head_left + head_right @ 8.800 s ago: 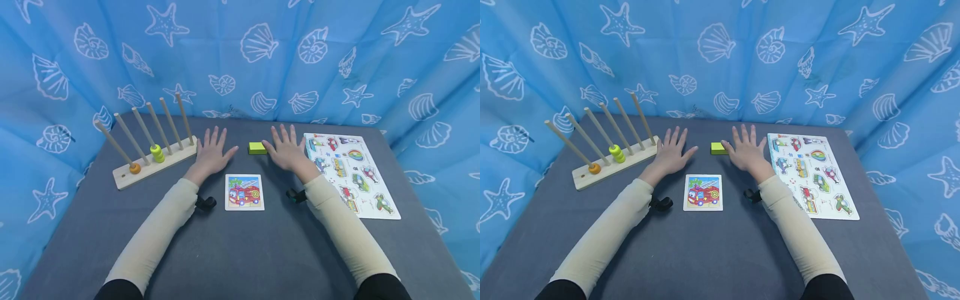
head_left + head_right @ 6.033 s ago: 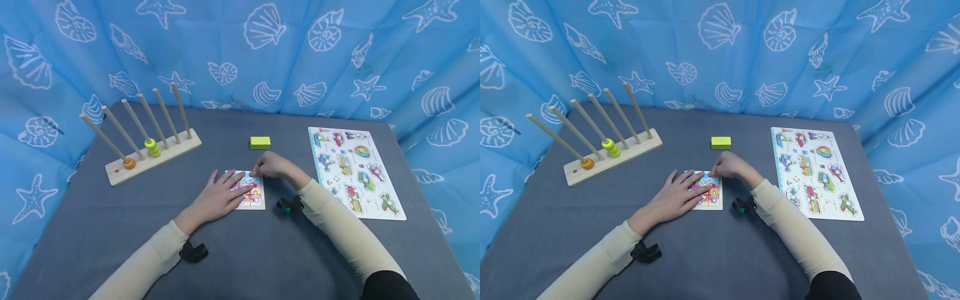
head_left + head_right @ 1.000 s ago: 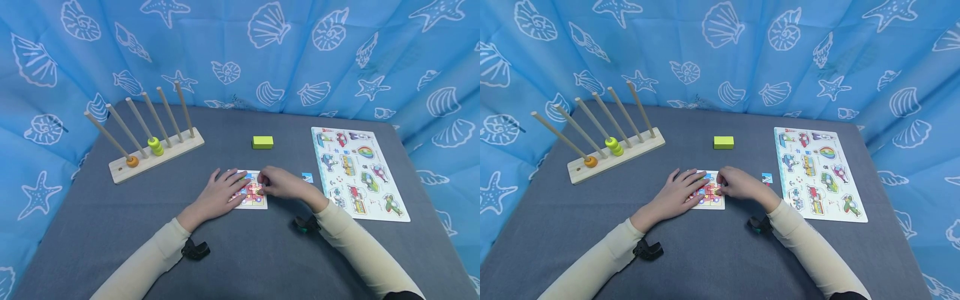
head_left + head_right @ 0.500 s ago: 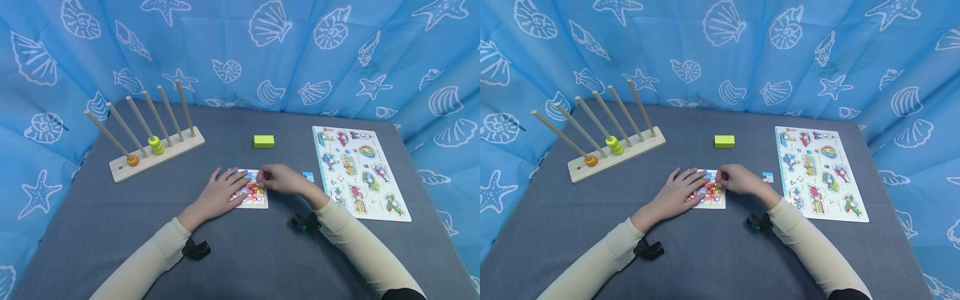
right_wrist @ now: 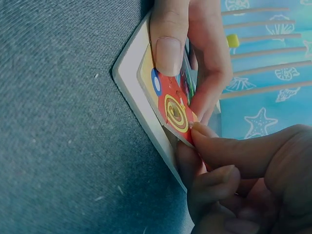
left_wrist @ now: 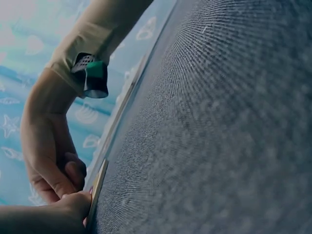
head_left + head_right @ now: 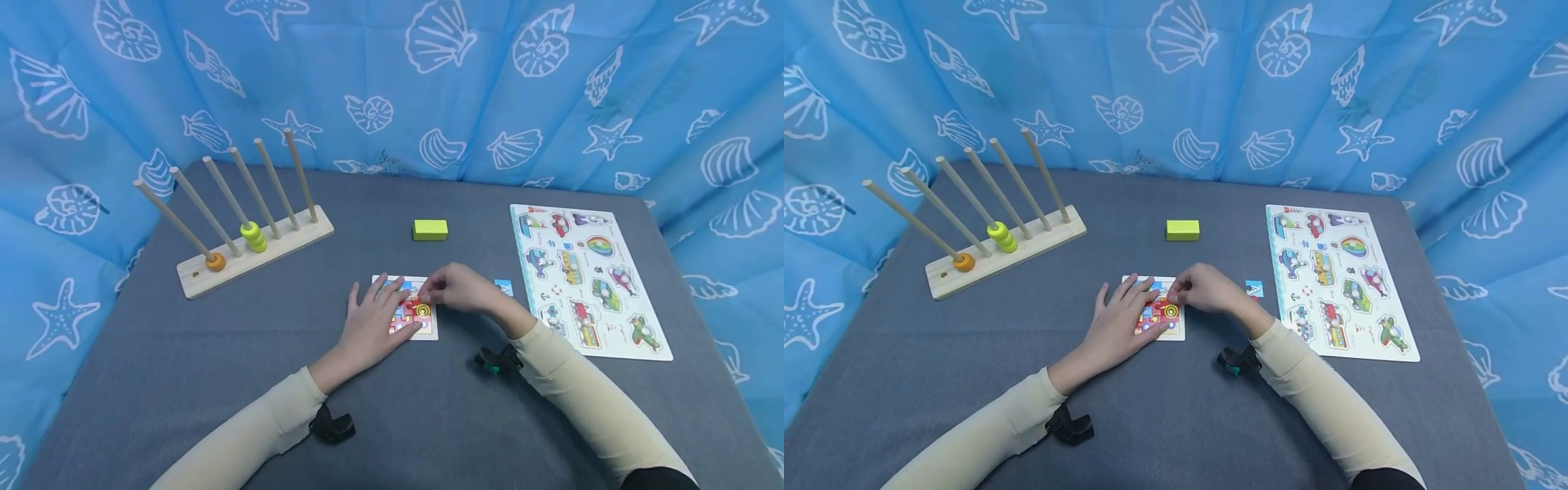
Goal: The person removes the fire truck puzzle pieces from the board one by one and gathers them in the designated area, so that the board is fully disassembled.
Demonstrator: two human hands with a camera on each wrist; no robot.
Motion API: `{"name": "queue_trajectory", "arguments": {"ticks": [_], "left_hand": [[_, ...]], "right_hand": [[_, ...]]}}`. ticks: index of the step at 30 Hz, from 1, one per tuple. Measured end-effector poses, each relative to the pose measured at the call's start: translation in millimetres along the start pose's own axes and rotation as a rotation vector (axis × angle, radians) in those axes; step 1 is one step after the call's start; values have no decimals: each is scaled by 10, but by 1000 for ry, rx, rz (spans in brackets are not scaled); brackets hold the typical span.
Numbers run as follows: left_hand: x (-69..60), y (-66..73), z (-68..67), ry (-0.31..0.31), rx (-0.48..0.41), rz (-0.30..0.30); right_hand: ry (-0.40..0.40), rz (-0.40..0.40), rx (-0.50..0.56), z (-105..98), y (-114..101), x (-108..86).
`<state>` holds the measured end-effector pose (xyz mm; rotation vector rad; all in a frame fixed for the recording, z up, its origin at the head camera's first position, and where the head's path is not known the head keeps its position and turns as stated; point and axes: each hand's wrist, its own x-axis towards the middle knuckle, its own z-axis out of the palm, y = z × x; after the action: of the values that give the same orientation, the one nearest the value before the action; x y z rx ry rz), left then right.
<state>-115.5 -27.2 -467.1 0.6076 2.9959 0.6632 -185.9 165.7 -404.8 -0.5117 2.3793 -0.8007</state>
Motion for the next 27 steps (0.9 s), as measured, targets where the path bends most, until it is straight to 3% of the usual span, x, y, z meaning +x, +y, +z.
{"name": "queue_trajectory", "arguments": {"ticks": [6,18,27], "left_hand": [[-24,43,8,28,-10,-24],[-52,62,16,48,-56,-18],[-46,67,10,42,-25,-22]], "right_hand": [[-26,61,34,-22,-23,2],[-51,70,77,-49,-37,24],[-76,47,74,-59,-15,31]]}}
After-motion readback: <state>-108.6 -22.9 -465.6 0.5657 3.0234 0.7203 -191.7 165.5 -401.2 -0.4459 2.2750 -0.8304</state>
